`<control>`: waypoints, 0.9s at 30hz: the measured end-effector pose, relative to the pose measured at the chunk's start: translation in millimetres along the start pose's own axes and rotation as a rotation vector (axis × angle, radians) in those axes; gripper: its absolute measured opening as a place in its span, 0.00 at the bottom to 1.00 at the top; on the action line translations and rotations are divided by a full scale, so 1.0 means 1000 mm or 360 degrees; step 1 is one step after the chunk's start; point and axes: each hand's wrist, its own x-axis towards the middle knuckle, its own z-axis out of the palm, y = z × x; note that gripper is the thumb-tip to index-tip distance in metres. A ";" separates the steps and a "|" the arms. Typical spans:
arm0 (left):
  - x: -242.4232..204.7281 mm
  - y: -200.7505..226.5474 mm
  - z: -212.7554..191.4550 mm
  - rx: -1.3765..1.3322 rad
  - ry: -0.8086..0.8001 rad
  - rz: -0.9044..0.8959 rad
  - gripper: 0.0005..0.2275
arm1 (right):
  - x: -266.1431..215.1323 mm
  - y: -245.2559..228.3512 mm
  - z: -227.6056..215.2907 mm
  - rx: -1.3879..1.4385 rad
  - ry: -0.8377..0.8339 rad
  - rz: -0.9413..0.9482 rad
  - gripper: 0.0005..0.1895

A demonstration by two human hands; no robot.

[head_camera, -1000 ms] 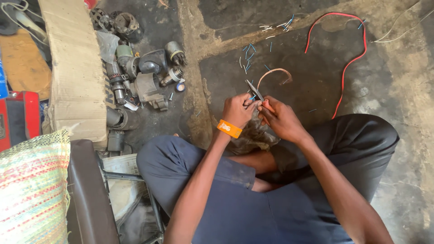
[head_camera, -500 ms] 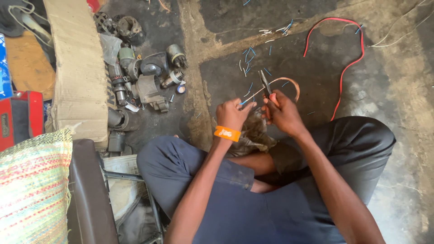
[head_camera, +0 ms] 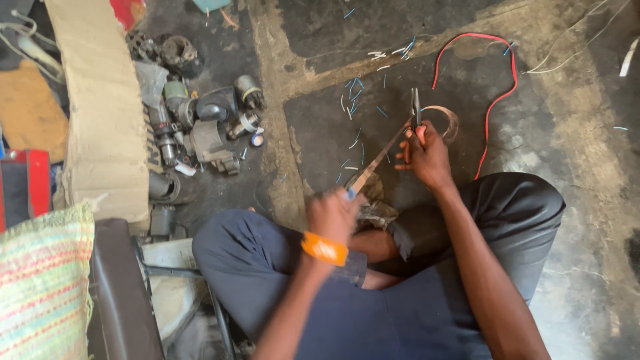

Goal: The person sits on the floor and uses pliers to strip insulation from multiple copper wires. They repeatedly grip the wire ends, cut the insulation, and pull it off to expose the copper strands, discarding the insulation pieces onto the floor.

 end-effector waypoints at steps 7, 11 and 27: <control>-0.053 0.025 -0.007 0.0032 0.0242 0.0089 0.15 | -0.005 -0.005 -0.002 -0.0069 0.0007 0.0016 0.10; -0.061 0.014 -0.034 0.0090 0.0274 -0.0013 0.17 | -0.009 -0.010 0.000 -0.0107 -0.0104 -0.0035 0.11; -0.153 -0.034 -0.072 0.0171 0.0420 -0.0222 0.15 | 0.016 0.021 -0.028 0.0144 -0.0037 -0.0012 0.15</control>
